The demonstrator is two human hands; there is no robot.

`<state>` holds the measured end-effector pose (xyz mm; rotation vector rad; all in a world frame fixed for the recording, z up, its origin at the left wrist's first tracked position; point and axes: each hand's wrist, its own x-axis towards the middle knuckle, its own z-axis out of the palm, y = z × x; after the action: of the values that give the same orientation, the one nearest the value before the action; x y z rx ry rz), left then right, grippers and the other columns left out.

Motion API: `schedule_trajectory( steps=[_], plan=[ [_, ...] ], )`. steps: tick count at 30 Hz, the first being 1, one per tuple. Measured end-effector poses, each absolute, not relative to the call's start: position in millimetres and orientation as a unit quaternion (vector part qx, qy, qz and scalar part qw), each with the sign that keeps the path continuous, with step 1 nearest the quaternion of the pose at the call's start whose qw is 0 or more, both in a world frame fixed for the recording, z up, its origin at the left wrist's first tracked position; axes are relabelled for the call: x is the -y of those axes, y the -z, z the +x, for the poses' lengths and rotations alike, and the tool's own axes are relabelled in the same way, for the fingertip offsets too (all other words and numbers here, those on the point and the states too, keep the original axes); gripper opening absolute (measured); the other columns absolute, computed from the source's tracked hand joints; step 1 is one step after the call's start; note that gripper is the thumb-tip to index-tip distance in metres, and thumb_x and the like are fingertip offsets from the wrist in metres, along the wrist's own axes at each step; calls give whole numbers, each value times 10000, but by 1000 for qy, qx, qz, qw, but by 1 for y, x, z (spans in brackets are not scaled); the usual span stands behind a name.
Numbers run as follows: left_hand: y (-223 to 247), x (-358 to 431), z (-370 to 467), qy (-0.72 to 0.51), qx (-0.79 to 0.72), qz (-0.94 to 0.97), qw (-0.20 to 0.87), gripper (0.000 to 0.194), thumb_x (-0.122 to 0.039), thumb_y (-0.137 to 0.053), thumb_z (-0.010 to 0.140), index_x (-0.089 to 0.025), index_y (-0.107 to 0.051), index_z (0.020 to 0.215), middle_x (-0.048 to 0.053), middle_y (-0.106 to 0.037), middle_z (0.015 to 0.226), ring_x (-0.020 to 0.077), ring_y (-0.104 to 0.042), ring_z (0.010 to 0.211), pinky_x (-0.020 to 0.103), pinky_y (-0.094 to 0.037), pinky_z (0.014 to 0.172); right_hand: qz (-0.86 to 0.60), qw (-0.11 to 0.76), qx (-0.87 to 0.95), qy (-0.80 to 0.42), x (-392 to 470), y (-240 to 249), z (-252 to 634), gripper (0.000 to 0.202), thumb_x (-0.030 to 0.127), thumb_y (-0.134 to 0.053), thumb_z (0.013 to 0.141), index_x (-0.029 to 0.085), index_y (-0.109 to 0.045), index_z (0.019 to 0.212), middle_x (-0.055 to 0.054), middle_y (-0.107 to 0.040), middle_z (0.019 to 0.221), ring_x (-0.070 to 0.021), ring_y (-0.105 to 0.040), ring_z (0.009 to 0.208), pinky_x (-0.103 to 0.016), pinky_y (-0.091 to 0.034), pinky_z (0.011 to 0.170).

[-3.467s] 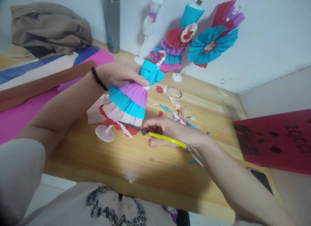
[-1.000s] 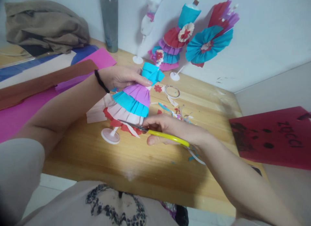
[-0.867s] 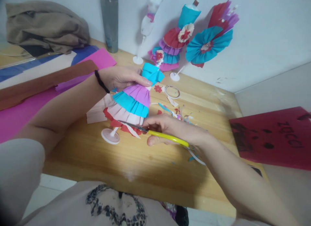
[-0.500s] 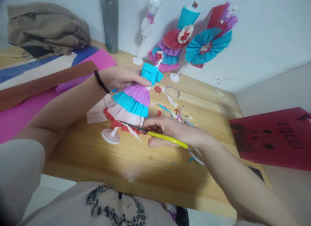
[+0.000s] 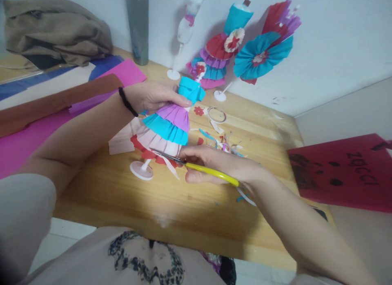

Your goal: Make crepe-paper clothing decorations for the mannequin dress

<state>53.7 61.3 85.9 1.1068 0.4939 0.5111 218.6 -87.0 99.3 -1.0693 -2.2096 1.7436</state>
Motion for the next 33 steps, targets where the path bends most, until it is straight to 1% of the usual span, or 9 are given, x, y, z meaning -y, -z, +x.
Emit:
schedule_trajectory(
  steps=[3, 7, 11, 15, 18, 22, 26, 30, 33],
  plan=[
    [-86, -61, 54, -189, -206, 554, 784, 157, 62, -591, 772, -92, -619, 757, -11, -656, 661, 89, -589, 612, 213, -483, 697, -352, 72, 718, -596, 87, -99, 217, 411, 575, -570, 926, 168, -523, 947, 13, -441, 822, -118, -398, 744, -253, -359, 632],
    [-87, -60, 54, -180, -210, 552, 787, 137, 42, -583, 806, -91, -608, 780, -6, -657, 677, 96, -599, 622, 227, -494, 696, -340, 98, 697, -624, 86, -95, 215, 473, 593, -605, 903, 134, -549, 1007, 15, -443, 815, -118, -403, 757, -255, -358, 642],
    [-89, -57, 54, -190, -235, 535, 789, 154, 58, -565, 812, -88, -609, 791, -34, -632, 623, 77, -577, 579, 202, -484, 666, -341, 108, 695, -624, 87, -90, 218, 393, 532, -633, 905, 153, -553, 976, 15, -455, 820, -109, -406, 730, -241, -355, 606],
    [-87, -57, 53, -191, -208, 527, 801, 158, 65, -569, 830, -86, -607, 803, -26, -641, 641, 83, -599, 579, 207, -499, 650, -348, 103, 696, -620, 88, -84, 222, 297, 461, -626, 926, 178, -560, 991, 13, -471, 849, -99, -412, 701, -220, -363, 570],
    [-86, -58, 53, -189, -209, 526, 803, 176, 74, -556, 842, -90, -593, 789, -30, -630, 632, 74, -590, 562, 198, -493, 635, -345, 119, 691, -624, 89, -80, 225, 279, 423, -644, 922, 167, -575, 1008, 12, -468, 850, -91, -407, 694, -202, -362, 552],
    [-87, -57, 54, -197, -218, 533, 794, 190, 80, -559, 832, -91, -585, 754, -34, -618, 612, 73, -574, 549, 198, -479, 632, -341, 124, 693, -623, 88, -78, 225, 363, 482, -663, 900, 147, -583, 1014, 15, -468, 831, -80, -401, 666, -184, -351, 516],
    [-84, -59, 54, -207, -194, 539, 793, 191, 73, -597, 809, -93, -577, 715, -38, -610, 607, 74, -565, 557, 203, -466, 650, -347, 117, 694, -620, 87, -80, 224, 404, 522, -667, 888, 148, -589, 1023, 24, -467, 790, -77, -393, 636, -179, -348, 491],
    [-81, -61, 53, -195, -179, 525, 809, 168, 61, -596, 817, -96, -601, 759, -30, -641, 645, 84, -599, 598, 228, -491, 714, -368, 105, 670, -636, 87, -83, 224, 441, 556, -690, 856, 155, -578, 1002, 40, -454, 755, -70, -384, 594, -173, -349, 450],
    [-80, -61, 52, -192, -181, 520, 813, 160, 46, -613, 820, -101, -602, 759, -17, -648, 654, 93, -609, 601, 236, -497, 709, -366, 106, 663, -644, 87, -82, 224, 448, 552, -708, 843, 155, -581, 1009, 50, -451, 733, -63, -370, 566, -167, -334, 427]
  ],
)
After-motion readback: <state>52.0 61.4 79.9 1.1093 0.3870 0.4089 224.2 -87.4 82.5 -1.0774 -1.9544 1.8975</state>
